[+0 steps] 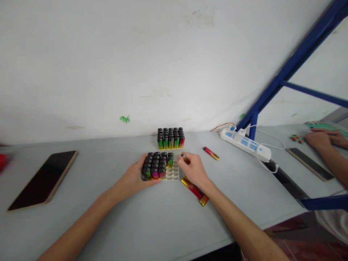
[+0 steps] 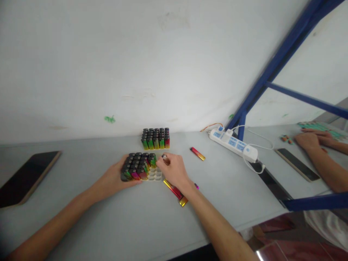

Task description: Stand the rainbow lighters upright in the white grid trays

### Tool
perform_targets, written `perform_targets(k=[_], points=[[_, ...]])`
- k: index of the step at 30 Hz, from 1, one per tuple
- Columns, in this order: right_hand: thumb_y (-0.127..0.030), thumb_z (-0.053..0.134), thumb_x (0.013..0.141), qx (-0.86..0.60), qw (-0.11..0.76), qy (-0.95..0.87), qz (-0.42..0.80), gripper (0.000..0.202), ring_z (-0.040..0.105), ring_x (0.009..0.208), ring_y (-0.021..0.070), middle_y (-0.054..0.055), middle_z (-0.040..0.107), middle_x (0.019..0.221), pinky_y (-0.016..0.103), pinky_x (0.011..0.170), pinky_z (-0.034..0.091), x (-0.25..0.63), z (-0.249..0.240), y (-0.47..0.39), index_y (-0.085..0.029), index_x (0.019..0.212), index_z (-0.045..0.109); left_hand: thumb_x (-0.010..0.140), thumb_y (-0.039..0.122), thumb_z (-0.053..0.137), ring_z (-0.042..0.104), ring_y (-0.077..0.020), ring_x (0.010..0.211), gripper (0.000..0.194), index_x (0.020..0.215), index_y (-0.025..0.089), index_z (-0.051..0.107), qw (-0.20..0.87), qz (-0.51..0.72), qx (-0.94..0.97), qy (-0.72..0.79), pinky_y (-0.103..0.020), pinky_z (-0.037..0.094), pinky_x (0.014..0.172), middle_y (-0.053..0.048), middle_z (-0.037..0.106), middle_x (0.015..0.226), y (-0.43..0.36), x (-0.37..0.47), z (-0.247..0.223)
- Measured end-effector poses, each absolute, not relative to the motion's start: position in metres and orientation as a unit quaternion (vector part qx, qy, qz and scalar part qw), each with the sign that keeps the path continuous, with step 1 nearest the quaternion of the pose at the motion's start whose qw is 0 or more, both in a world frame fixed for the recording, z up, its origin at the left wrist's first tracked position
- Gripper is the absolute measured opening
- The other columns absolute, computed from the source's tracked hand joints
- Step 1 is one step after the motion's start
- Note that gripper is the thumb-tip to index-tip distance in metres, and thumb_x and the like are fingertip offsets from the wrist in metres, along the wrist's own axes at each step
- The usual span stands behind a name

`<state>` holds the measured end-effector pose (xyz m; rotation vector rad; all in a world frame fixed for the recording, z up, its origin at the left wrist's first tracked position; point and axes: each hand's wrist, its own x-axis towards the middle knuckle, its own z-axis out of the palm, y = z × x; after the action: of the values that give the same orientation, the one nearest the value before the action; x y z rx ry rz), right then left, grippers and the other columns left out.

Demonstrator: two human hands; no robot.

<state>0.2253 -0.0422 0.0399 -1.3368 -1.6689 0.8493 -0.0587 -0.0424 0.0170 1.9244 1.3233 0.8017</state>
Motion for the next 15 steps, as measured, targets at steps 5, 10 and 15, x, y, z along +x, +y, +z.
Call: perform_targets(k=[5,10,15], points=[[-0.052,0.060,0.096,-0.526,0.419,-0.660,0.335,0.042,0.035,0.063,0.0154,-0.006,0.037,0.062,0.032,0.063,0.029,0.2249,0.0424,-0.0443,-0.031,0.068,0.037,0.077,0.060,0.102,0.093,-0.0438,0.116,0.084,0.149,0.031,0.071,0.323,0.305,0.741,0.504,-0.053,0.078,0.108,-0.011,0.095,0.132,-0.0414,-0.0592,0.0176],[-0.070,0.057,0.106,-0.521,0.421,-0.666,0.328,0.055,0.037,0.064,0.0162,-0.006,0.041,0.063,0.032,0.064,0.030,0.2253,0.0460,-0.0443,-0.030,0.072,0.043,0.076,0.062,0.101,0.093,-0.0461,0.120,0.089,0.151,0.027,0.068,0.333,0.303,0.736,0.506,-0.058,0.078,0.109,-0.014,0.094,0.137,-0.0421,-0.0568,0.0199],[-0.057,0.058,0.099,-0.523,0.418,-0.667,0.327,0.046,0.033,0.064,0.0151,-0.007,0.036,0.061,0.032,0.064,0.027,0.2256,0.0450,-0.0458,-0.031,0.068,0.038,0.077,0.063,0.101,0.091,-0.0471,0.126,0.086,0.149,0.028,0.068,0.331,0.301,0.736,0.507,-0.056,0.077,0.112,-0.014,0.093,0.140,-0.0423,-0.0567,0.0199]])
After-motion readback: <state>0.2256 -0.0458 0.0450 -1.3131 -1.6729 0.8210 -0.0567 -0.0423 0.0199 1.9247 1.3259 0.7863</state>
